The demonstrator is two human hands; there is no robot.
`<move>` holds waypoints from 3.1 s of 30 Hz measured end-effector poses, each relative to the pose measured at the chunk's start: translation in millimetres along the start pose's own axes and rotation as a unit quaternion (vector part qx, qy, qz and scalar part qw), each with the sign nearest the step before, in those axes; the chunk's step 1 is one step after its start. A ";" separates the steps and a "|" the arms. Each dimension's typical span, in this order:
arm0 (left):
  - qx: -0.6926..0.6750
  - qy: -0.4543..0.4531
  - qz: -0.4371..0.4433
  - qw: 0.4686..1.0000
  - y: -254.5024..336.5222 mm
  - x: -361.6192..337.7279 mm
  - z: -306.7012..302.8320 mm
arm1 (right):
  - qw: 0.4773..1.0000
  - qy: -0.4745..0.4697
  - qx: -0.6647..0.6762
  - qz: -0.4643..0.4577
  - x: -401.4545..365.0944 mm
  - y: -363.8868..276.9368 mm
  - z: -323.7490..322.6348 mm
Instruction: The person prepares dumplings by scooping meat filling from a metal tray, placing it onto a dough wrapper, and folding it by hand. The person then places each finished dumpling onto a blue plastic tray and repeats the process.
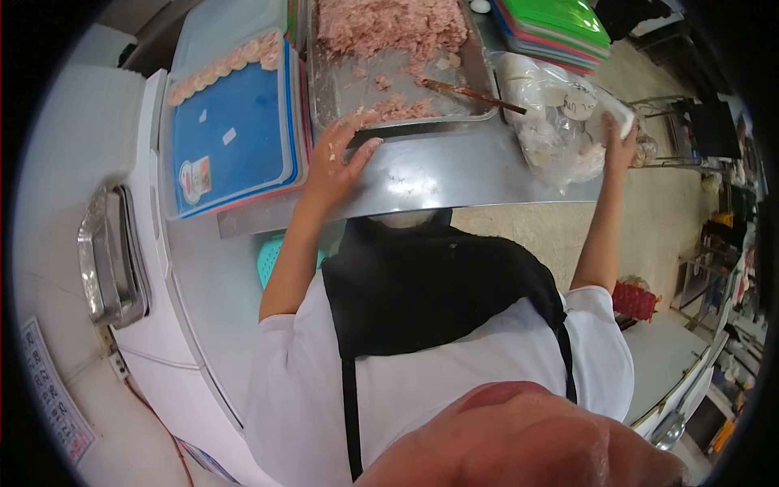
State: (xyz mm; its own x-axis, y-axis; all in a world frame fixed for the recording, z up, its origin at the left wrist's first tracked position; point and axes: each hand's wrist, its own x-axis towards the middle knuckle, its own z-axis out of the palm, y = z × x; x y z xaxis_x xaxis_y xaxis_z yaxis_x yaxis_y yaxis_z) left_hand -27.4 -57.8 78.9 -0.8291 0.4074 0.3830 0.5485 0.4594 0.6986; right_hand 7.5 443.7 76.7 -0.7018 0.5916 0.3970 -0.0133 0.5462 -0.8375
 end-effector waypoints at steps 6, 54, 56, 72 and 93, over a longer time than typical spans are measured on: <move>-0.146 -0.026 -0.094 0.985 -7.0 -15.8 8.4 | 0.940 -0.337 0.013 -0.055 -69.9 -96.8 65.8; 0.061 -0.051 -0.018 0.997 -66.6 -126.9 67.9 | 0.790 -0.584 -0.132 -0.134 -166.3 -72.1 169.3; 0.000 -0.024 -0.019 1.000 -44.6 -123.2 60.8 | 0.795 -0.560 -0.107 -0.206 -159.4 -82.0 165.1; -0.137 -0.002 -0.092 0.986 -57.9 -77.6 54.3 | 0.630 -0.683 -0.234 -0.286 -130.2 -95.8 153.3; -0.072 -0.054 -0.023 0.996 -56.6 -71.9 88.8 | 0.674 -0.491 -0.140 -0.534 -181.7 -141.5 180.8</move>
State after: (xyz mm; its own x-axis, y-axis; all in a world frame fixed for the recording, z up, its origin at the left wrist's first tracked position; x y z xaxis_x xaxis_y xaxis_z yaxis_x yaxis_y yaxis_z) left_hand 10.8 -43.0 -41.9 -0.8320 0.4746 0.2871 0.4828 0.3646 0.7963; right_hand 8.2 151.7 55.1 -0.5338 -0.8301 0.1613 -0.8455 0.5218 -0.1133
